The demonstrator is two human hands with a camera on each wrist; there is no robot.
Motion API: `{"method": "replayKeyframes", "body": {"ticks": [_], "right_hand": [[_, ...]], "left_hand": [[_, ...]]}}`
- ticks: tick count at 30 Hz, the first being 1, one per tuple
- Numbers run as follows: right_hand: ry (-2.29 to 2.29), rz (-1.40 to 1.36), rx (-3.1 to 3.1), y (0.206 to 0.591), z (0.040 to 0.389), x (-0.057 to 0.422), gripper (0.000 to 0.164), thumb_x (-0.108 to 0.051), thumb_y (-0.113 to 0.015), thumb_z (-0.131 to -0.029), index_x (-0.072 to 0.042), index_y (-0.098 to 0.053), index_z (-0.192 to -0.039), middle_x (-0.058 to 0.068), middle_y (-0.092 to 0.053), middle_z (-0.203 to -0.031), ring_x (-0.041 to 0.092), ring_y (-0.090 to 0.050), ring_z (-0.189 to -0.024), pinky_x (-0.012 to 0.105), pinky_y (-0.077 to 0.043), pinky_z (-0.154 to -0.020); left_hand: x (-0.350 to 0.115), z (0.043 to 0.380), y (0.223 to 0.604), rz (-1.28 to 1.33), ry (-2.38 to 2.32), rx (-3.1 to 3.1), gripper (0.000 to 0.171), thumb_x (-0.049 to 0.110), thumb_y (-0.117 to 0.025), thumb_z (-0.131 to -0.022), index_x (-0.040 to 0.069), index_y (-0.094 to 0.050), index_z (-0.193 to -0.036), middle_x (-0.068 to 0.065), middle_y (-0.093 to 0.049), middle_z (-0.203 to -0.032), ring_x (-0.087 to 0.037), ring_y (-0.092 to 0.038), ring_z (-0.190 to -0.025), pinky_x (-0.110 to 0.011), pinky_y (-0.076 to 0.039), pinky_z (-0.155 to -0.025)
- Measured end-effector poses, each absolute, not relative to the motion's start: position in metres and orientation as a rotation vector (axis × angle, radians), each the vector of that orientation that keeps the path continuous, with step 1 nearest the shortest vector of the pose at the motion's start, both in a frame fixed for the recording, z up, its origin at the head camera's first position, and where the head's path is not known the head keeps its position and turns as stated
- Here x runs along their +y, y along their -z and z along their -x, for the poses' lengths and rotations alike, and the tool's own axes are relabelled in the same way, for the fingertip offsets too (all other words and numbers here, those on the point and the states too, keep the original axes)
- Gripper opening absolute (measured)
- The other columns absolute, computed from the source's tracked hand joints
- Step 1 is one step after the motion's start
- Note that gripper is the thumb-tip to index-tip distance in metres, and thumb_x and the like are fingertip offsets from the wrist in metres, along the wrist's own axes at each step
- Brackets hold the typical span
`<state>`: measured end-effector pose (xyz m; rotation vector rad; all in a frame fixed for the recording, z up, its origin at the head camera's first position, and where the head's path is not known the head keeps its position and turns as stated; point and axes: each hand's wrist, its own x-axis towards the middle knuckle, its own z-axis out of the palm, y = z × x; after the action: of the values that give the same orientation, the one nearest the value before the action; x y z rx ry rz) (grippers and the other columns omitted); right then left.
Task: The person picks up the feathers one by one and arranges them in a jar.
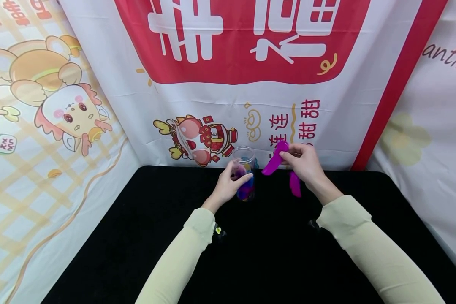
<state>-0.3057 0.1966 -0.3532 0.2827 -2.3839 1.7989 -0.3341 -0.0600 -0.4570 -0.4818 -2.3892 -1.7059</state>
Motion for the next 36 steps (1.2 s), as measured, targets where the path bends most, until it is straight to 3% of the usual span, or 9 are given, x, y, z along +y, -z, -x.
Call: {"method": "replayKeyframes", "body": {"ticks": [9, 18, 25, 36], "right_hand": [[-1.758, -0.312, -2.304, 0.351, 0.306, 0.187, 0.027, -0.016, -0.073, -0.097, 0.009, -0.070, -0.104, -0.010, -0.069, -0.077, 0.004, -0.059, -0.070, 0.021, -0.048, -0.059], [-1.800, -0.336, -2.257, 0.351, 0.309, 0.182, 0.026, -0.008, -0.070, -0.097, 0.015, -0.067, -0.109, -0.010, -0.070, -0.078, 0.002, -0.059, -0.068, 0.019, -0.046, -0.057], [-1.840, -0.343, -2.222, 0.346, 0.309, 0.177, 0.027, -0.010, -0.071, -0.097, 0.014, -0.068, -0.108, -0.008, -0.074, -0.081, 0.004, -0.069, -0.072, 0.017, -0.052, -0.063], [-1.862, -0.394, -2.172, 0.337, 0.309, 0.170, 0.025, -0.007, -0.070, -0.096, 0.017, -0.066, -0.104, -0.004, -0.074, -0.081, 0.006, -0.070, -0.072, 0.019, -0.057, -0.071]], "left_hand": [[-0.060, 0.333, 0.458, 0.482, 1.705, -2.391, 0.041, 0.041, -0.077, -0.093, 0.018, -0.053, -0.117, 0.002, -0.061, -0.108, -0.014, -0.060, -0.111, -0.039, -0.050, -0.101], [-0.060, 0.332, 0.457, 0.499, 1.724, -2.375, 0.037, 0.036, -0.077, -0.094, 0.017, -0.053, -0.114, 0.002, -0.061, -0.107, -0.013, -0.059, -0.108, -0.038, -0.050, -0.100], [-0.061, 0.334, 0.458, 0.502, 1.733, -2.365, 0.036, 0.036, -0.077, -0.094, 0.017, -0.054, -0.114, 0.002, -0.061, -0.106, -0.014, -0.060, -0.107, -0.038, -0.050, -0.100], [-0.061, 0.334, 0.457, 0.490, 1.747, -2.376, 0.039, 0.038, -0.077, -0.093, 0.016, -0.053, -0.115, 0.001, -0.061, -0.107, -0.015, -0.060, -0.109, -0.040, -0.049, -0.101]]}}
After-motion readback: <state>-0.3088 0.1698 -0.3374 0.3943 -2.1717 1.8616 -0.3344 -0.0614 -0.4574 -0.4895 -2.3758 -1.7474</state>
